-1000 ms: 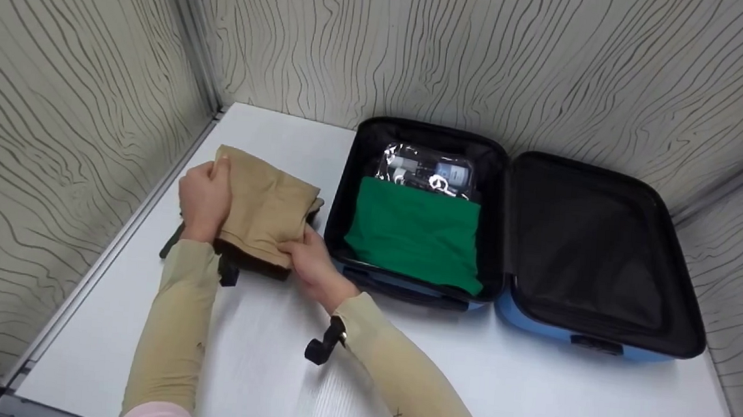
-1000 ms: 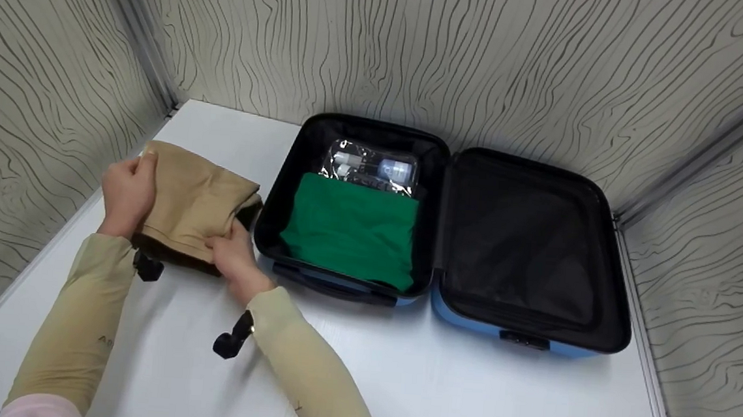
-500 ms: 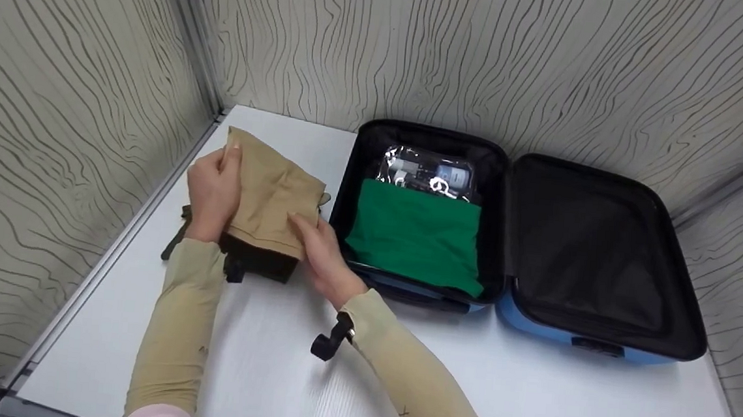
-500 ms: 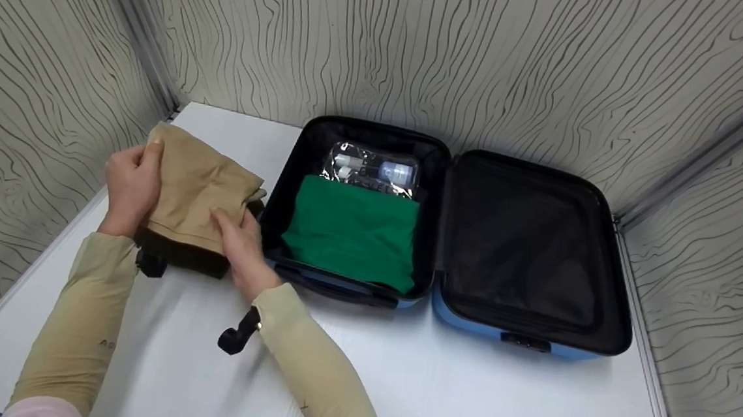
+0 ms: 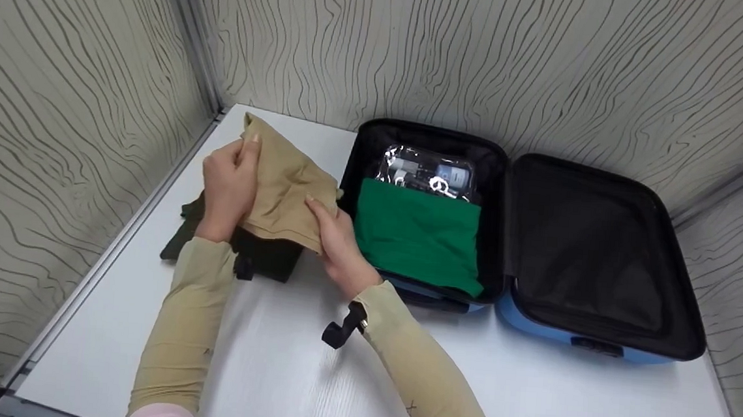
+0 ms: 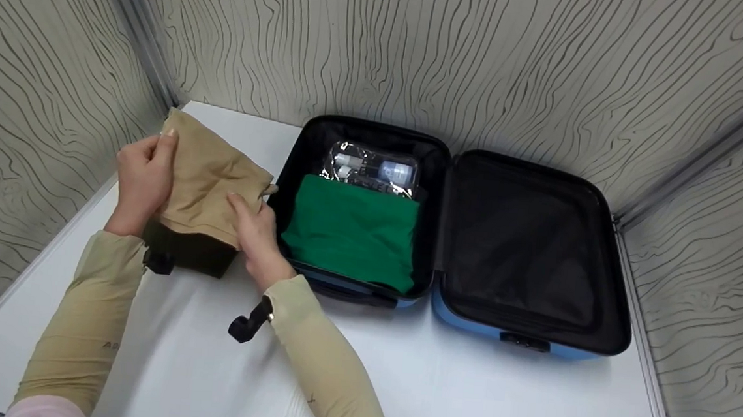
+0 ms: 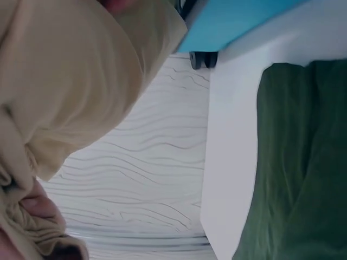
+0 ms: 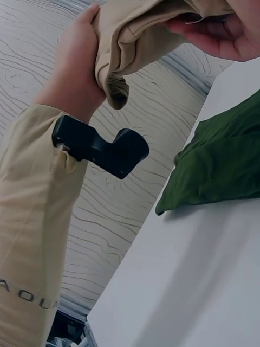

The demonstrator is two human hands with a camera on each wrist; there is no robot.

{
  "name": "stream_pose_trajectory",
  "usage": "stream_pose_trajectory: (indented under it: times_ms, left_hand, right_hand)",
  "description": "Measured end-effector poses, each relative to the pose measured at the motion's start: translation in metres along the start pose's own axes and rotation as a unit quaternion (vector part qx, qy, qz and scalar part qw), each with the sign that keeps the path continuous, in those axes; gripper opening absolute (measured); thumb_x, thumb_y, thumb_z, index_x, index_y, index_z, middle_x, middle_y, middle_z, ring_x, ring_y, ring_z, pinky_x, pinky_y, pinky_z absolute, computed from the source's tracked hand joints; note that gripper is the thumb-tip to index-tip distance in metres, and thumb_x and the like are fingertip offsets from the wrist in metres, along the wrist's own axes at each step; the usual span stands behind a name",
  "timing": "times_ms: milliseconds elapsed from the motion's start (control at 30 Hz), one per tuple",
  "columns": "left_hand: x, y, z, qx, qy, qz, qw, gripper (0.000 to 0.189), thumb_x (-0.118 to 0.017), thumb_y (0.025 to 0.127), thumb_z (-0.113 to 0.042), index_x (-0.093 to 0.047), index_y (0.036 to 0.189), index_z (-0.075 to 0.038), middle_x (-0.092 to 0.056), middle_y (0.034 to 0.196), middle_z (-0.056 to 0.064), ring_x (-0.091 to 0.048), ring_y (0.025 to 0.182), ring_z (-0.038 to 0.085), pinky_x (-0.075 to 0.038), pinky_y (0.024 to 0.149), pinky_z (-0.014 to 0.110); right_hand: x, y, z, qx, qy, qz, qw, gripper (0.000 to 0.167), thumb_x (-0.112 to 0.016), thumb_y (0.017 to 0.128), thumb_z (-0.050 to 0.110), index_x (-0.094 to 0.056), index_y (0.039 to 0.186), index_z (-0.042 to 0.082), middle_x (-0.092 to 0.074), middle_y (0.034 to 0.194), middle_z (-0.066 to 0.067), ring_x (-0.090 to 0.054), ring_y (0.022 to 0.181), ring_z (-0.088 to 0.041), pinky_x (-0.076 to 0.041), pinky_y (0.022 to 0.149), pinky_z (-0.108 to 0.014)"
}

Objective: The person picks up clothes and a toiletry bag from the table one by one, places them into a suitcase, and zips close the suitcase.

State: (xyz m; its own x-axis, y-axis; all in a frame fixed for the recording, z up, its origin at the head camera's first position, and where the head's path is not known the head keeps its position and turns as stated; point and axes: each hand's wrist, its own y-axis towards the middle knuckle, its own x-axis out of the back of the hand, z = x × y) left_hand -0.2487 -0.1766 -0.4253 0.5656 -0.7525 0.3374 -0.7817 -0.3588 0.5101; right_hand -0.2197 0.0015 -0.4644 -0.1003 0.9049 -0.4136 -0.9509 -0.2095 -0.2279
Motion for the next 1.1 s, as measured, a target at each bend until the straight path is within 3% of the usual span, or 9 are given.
stream_pose_trajectory:
  times_ms: [300,533,900,1100]
  left_hand:
    - [-0.004,-0.002,-0.016,-0.008,-0.033,0.016,0.9993,0.053,-0.055,0.105,-0.041,-0.044,0.064,-0.01,-0.036,0.058,0.0,-0.036,0.053,0.015,-0.028,0.053,0.031]
    - [-0.009,-0.004,-0.02,-0.013,-0.041,0.028,0.9987,0.052,-0.057,0.105,-0.036,-0.044,0.062,-0.011,-0.035,0.056,-0.001,-0.035,0.052,0.015,-0.028,0.052,0.03]
    - [-0.016,-0.007,-0.019,-0.007,-0.051,0.035,0.998,0.051,-0.055,0.106,-0.037,-0.044,0.064,-0.011,-0.035,0.057,0.0,-0.034,0.053,0.016,-0.027,0.053,0.031]
    - [-0.021,-0.009,-0.017,0.001,-0.045,0.032,0.9985,0.048,-0.063,0.102,-0.04,-0.046,0.067,-0.011,-0.036,0.059,0.0,-0.035,0.056,0.016,-0.028,0.053,0.03]
  right_hand:
    - [0.013,0.008,0.006,0.011,-0.042,-0.039,0.9983,0.052,-0.071,0.095,0.039,-0.06,0.13,0.002,-0.069,0.106,-0.012,-0.067,0.09,-0.022,-0.055,0.08,-0.032]
    - [0.022,0.01,0.011,0.012,-0.087,-0.06,0.9944,0.06,-0.071,0.093,0.046,-0.061,0.131,0.0,-0.067,0.111,-0.012,-0.064,0.097,-0.022,-0.051,0.087,-0.033]
    - [0.036,0.013,0.02,0.07,-0.167,-0.074,0.9807,0.046,-0.064,0.101,0.036,-0.061,0.133,0.003,-0.067,0.104,-0.009,-0.064,0.091,-0.02,-0.051,0.085,-0.032]
    - [0.045,0.011,0.025,0.111,-0.192,-0.076,0.9722,0.038,-0.061,0.103,0.032,-0.063,0.128,0.003,-0.066,0.101,-0.008,-0.063,0.089,-0.02,-0.049,0.086,-0.032]
